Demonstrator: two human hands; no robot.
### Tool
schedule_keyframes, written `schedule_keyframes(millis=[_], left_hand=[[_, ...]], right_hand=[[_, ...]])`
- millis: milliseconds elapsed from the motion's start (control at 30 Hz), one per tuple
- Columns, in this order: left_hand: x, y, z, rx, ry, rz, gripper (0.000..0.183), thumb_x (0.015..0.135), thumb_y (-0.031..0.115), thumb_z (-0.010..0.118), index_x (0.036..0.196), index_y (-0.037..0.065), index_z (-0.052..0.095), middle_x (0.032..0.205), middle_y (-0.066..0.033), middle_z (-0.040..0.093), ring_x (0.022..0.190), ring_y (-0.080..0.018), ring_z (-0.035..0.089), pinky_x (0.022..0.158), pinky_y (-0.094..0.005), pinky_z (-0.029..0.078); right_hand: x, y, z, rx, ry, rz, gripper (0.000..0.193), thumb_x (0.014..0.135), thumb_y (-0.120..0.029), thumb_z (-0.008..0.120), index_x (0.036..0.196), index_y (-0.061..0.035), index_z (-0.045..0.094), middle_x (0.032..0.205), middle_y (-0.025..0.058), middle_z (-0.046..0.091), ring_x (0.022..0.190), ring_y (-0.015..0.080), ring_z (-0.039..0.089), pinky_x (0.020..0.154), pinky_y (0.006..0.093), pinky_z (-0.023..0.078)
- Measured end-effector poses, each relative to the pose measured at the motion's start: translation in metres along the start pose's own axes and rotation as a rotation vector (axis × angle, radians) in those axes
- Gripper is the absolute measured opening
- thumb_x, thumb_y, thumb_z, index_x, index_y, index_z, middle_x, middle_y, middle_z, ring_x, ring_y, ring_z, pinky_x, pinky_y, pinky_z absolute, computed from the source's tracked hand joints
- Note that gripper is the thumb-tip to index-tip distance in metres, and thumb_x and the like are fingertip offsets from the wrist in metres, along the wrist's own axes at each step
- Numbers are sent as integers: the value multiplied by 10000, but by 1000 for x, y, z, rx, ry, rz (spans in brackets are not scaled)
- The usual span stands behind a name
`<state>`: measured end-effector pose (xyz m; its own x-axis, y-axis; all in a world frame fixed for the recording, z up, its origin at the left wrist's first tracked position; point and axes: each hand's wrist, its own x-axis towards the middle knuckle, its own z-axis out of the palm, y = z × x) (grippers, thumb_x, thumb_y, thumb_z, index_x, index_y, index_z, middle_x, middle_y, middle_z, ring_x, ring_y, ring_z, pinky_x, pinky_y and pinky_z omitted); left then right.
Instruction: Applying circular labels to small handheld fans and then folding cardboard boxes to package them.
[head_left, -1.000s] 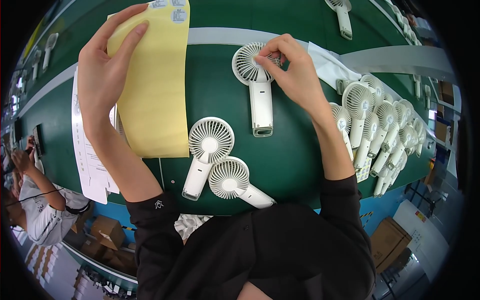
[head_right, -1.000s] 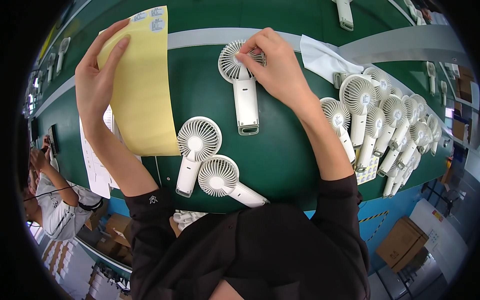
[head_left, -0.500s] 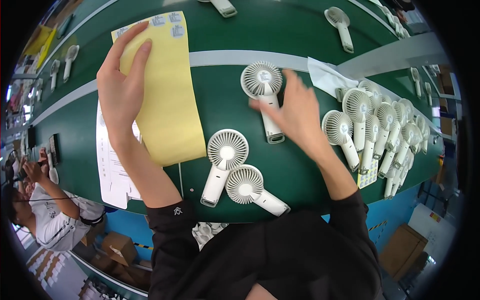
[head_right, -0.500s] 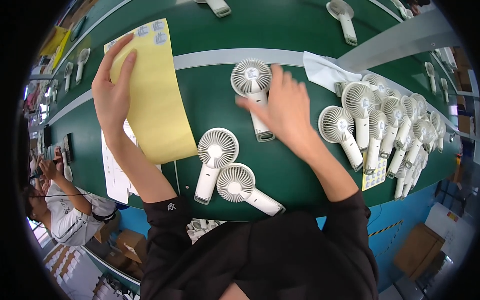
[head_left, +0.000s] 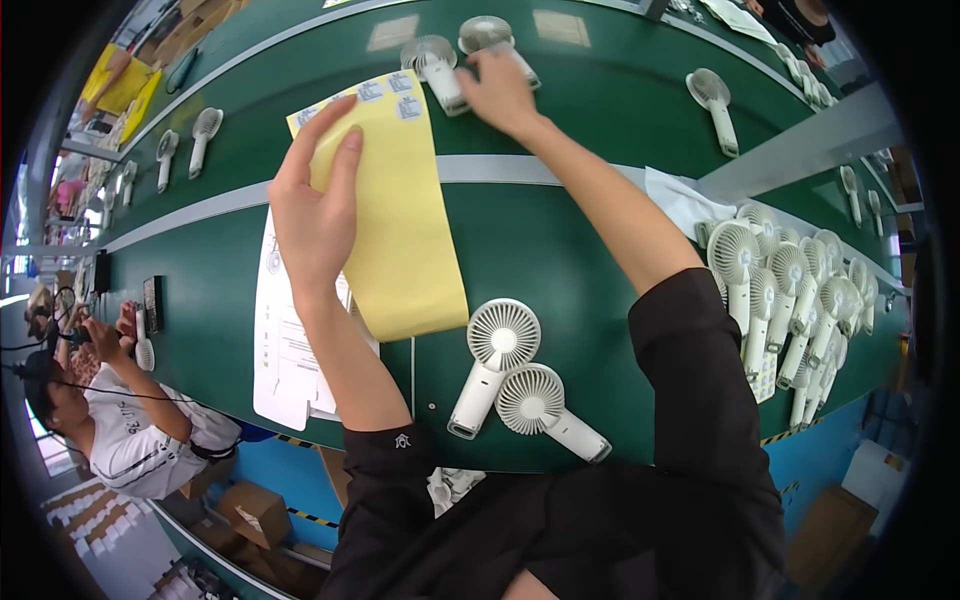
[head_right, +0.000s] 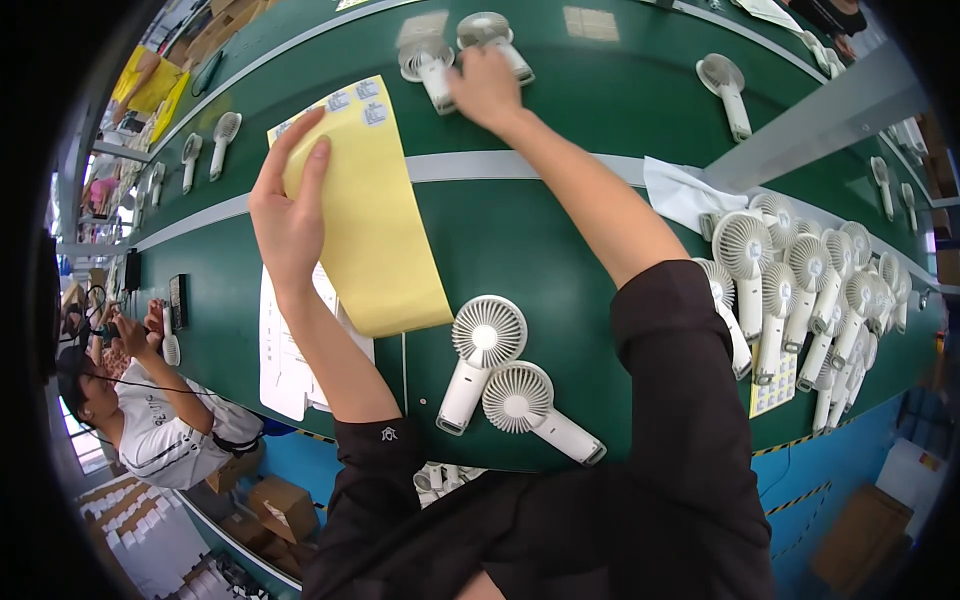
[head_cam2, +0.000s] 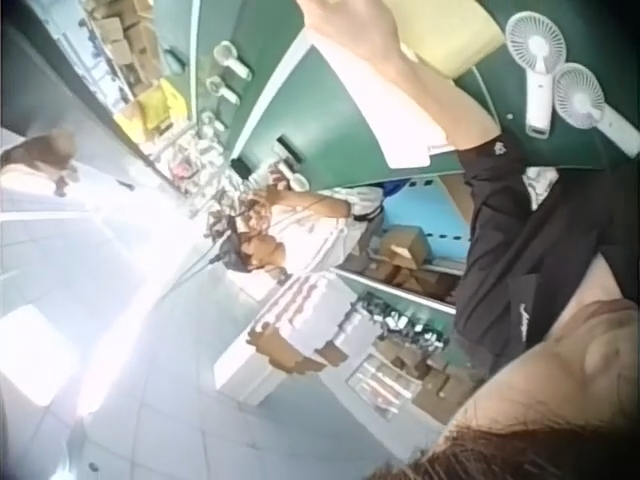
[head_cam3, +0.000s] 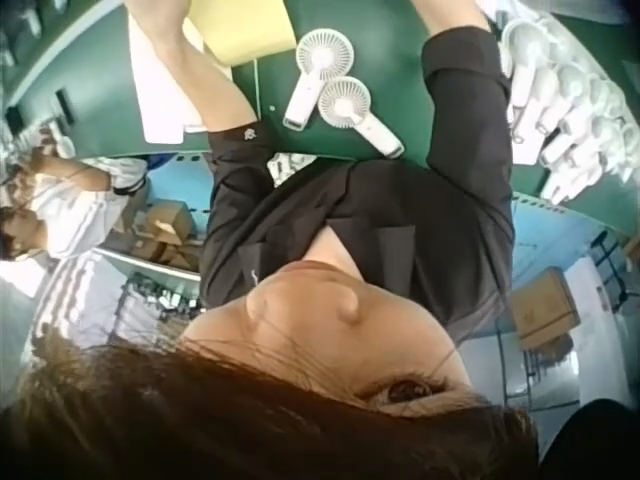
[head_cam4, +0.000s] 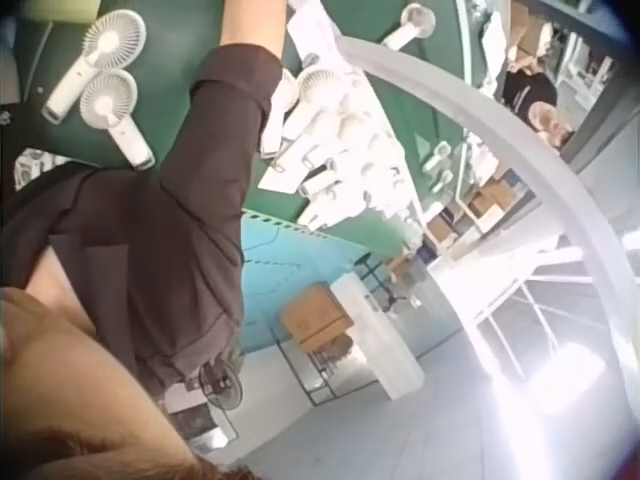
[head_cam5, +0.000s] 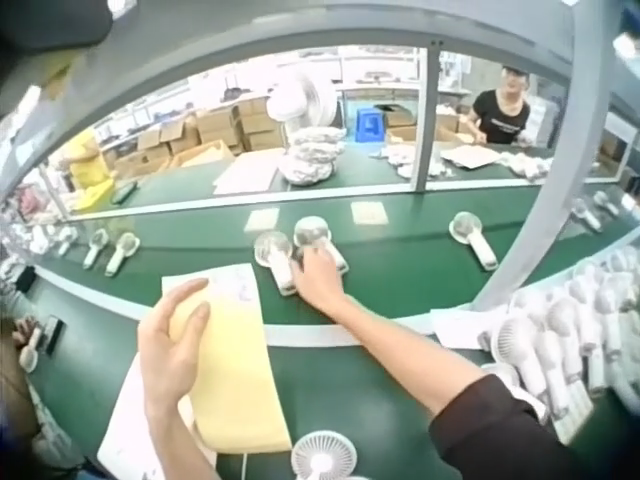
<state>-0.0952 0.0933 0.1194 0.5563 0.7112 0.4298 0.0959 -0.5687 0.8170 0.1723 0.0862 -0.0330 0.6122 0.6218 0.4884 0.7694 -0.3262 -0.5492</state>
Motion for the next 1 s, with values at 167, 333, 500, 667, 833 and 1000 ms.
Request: schedule_keyframes(millis=[167,333,500,667,833,1000], left_hand=[[0,3,-6,2,-8,-13,269,966,135,634,1222,79,694,1085,-88,739,945,-148,682,850,-264,507],[0,4,5,6,-48,9,273,966,131,631,1229,86,691,1120,-95,738,961,-166,692,854,-273,508],[-1,3,4,16,-82,16,268,968,124,626,1226,88,688,1111,-95,738,944,-181,695,835,-274,512],[-2,4,15,145,-165,48,237,971,92,600,1191,88,689,1011,-159,734,836,-227,696,789,-307,516],[-5,-6,26,213,-287,87,232,992,80,562,1187,98,687,968,-166,726,774,-241,663,783,-313,512],[-8,-6,34,150,-348,33,244,996,103,571,1212,104,683,955,-142,728,783,-225,666,789,-300,513]], right_hand=[[26,38,-8,-430,-2,301,527,903,-414,652,1113,70,647,1198,238,605,1120,376,562,959,493,451],[38,59,-38,498,-392,740,420,854,-242,755,1139,46,642,921,122,665,794,200,662,677,345,519],[-33,1,-92,835,-325,612,490,882,-314,748,1178,43,590,946,98,644,737,152,640,669,299,511],[-97,-30,-145,1053,-345,662,424,935,-332,707,1161,2,574,931,71,620,776,142,631,713,285,529],[-144,-42,-168,1368,-364,661,303,988,-246,638,1159,-10,555,930,69,619,798,150,627,746,292,536],[-168,-45,-182,1360,-377,701,296,982,-232,645,1152,-6,558,940,65,619,822,152,631,755,296,541]])
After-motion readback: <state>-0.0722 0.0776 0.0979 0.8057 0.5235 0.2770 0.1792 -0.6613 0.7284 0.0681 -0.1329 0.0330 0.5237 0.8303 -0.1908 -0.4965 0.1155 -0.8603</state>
